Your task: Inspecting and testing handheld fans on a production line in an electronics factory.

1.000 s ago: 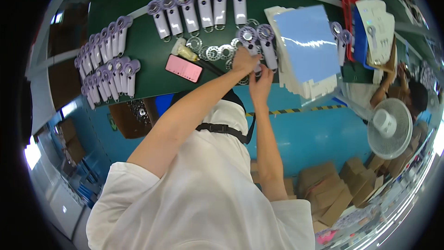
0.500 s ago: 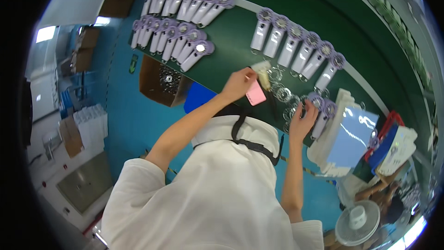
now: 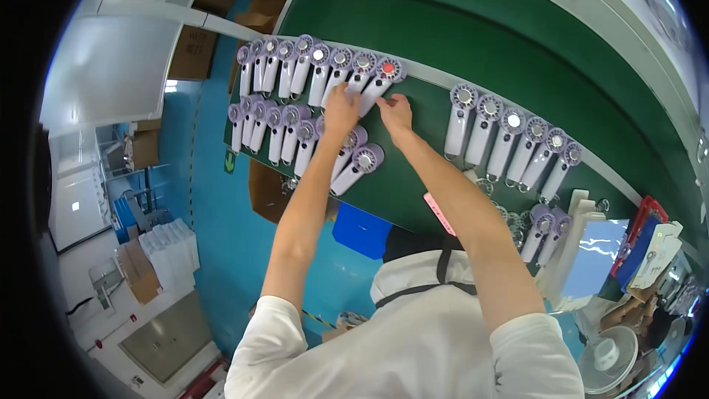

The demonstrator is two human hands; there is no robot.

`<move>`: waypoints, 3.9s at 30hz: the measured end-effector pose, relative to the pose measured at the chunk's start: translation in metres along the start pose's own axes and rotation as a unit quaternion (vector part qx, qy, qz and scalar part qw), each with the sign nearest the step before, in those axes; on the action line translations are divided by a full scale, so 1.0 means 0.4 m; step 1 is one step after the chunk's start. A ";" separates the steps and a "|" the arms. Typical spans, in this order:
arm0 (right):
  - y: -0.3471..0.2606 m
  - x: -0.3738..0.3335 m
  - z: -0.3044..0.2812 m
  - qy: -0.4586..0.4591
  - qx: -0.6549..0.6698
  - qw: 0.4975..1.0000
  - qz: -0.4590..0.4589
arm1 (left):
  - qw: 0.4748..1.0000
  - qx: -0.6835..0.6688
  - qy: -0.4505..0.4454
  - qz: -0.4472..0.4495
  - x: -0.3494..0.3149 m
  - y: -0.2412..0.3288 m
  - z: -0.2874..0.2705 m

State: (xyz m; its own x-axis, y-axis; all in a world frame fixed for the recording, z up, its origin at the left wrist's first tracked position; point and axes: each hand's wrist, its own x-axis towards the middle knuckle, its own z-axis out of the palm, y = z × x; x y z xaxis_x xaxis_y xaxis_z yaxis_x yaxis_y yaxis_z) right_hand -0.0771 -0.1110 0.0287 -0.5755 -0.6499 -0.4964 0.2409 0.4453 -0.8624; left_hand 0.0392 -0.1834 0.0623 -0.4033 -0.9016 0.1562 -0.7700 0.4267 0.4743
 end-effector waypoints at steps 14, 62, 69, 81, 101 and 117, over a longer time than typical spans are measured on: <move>-0.036 0.011 0.040 0.009 0.066 0.998 -0.006 | 0.992 -0.075 -0.092 0.042 0.101 -0.082 0.085; -0.221 -0.846 -0.594 -0.163 0.255 0.951 0.068 | 0.626 -0.664 -0.355 -0.205 -0.570 0.523 -0.505; -0.255 -0.863 -0.595 -0.185 0.260 0.945 0.074 | 0.628 -0.665 -0.348 -0.205 -0.585 0.512 -0.520; -0.256 -0.870 -0.598 -0.215 0.261 0.937 0.086 | 0.647 -0.651 -0.323 -0.230 -0.597 0.501 -0.539; -0.241 -0.850 -0.584 -0.204 0.241 0.942 0.111 | 0.653 -0.641 -0.327 -0.236 -0.577 0.506 -0.539; -0.227 -0.815 -0.567 -0.207 0.266 0.932 0.129 | 0.655 -0.645 -0.311 -0.240 -0.562 0.483 -0.506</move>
State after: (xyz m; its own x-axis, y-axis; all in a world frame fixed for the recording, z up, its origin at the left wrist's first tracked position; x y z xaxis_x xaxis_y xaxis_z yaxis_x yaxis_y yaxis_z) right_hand -0.0888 0.2001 0.2915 -0.1199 -0.7951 -0.5945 0.7470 0.3221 -0.5815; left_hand 0.0811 0.0872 0.2941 -0.7005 -0.5344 -0.4731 0.0150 -0.6737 0.7389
